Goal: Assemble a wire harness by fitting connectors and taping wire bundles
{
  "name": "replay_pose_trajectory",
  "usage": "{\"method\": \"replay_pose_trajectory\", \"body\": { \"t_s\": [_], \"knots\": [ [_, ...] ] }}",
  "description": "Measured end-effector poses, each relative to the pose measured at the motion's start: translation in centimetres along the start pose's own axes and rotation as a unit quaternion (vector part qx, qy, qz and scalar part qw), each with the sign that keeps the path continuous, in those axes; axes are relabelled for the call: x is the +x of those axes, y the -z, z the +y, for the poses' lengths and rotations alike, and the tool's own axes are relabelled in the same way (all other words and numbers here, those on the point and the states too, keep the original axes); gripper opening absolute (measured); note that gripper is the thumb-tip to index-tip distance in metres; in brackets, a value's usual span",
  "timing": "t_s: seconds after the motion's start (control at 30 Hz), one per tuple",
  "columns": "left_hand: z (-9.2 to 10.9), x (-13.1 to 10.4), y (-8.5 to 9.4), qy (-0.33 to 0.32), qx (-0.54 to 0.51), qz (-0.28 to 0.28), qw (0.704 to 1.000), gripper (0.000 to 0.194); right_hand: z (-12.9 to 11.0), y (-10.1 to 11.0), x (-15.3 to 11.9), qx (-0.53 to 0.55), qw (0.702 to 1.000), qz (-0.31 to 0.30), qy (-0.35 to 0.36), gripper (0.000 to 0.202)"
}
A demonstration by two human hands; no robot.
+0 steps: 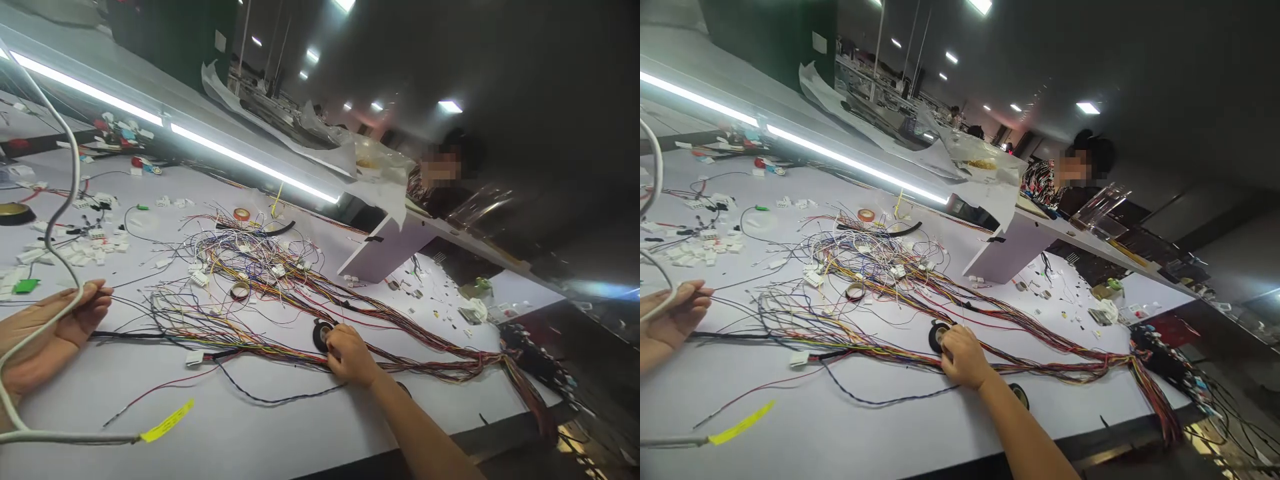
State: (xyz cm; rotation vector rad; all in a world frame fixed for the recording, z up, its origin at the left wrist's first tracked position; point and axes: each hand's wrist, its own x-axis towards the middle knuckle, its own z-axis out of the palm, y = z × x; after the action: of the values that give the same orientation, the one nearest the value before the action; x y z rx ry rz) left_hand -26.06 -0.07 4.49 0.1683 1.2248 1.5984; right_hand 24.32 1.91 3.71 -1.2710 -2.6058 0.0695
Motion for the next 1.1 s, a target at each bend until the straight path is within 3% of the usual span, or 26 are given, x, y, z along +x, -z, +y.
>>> {"method": "replay_pose_trajectory", "body": {
  "t_s": [0.1, 0.2, 0.27, 0.33, 0.4, 0.47, 0.53, 0.6, 0.67, 0.8, 0.9, 1.0, 1.1],
  "knots": [
    [-0.2, -0.1, 0.6, -0.050, -0.016, -0.093, 0.994, 0.024, -0.4, 0.1, 0.6, 0.042, 0.996, 0.018, -0.080, 0.007],
    [-0.2, -0.3, 0.6, -0.045, -0.032, -0.074, 0.996, 0.030, -1.2, 0.2, 2.5, 0.093, 0.984, 0.039, -0.145, 0.006],
    [-0.2, -0.5, 0.4, -0.041, -0.045, -0.051, 0.997, 0.031, -2.3, 0.5, 4.5, 0.172, 0.973, 0.063, -0.137, 0.006],
    [-0.1, -0.9, 0.2, -0.033, -0.059, -0.035, 0.997, 0.029, -4.2, 1.1, 7.1, 0.331, 0.932, 0.085, -0.117, 0.008],
    [-0.1, -1.2, 0.2, -0.025, -0.068, -0.036, 0.997, 0.027, -7.0, 1.6, 10.2, 0.493, 0.861, 0.086, -0.090, 0.008],
    [-0.1, -1.4, 0.3, -0.022, -0.066, -0.042, 0.997, 0.020, -10.3, 1.7, 13.4, 0.576, 0.813, 0.052, -0.066, 0.012],
    [-0.1, -1.5, 0.5, -0.021, -0.062, -0.045, 0.997, 0.014, -13.4, 1.0, 16.3, 0.601, 0.798, -0.020, -0.049, 0.025],
    [-0.2, -1.6, 0.7, -0.019, -0.060, -0.054, 0.997, 0.009, -15.7, -0.5, 18.9, 0.579, 0.808, -0.105, -0.034, 0.033],
    [-0.2, -1.5, 0.9, -0.018, -0.058, -0.065, 0.996, 0.005, -16.9, -2.5, 21.1, 0.497, 0.858, -0.128, -0.016, 0.032],
    [-0.3, -1.5, 1.1, -0.021, -0.051, -0.066, 0.996, 0.004, -16.5, -5.4, 23.4, 0.298, 0.954, -0.026, 0.027, 0.033],
    [-0.2, -1.6, 1.0, -0.019, -0.046, -0.070, 0.996, 0.006, -15.9, -5.5, 23.2, 0.197, 0.972, 0.033, 0.125, 0.026],
    [-0.3, -1.5, 0.9, -0.021, -0.049, -0.070, 0.996, 0.008, -16.1, -5.5, 22.4, 0.134, 0.972, 0.002, 0.193, 0.021],
    [-0.5, -1.5, 1.1, -0.019, -0.056, -0.070, 0.996, 0.009, -16.7, -6.1, 22.3, 0.119, 0.973, -0.028, 0.195, 0.024]
  ]
}}
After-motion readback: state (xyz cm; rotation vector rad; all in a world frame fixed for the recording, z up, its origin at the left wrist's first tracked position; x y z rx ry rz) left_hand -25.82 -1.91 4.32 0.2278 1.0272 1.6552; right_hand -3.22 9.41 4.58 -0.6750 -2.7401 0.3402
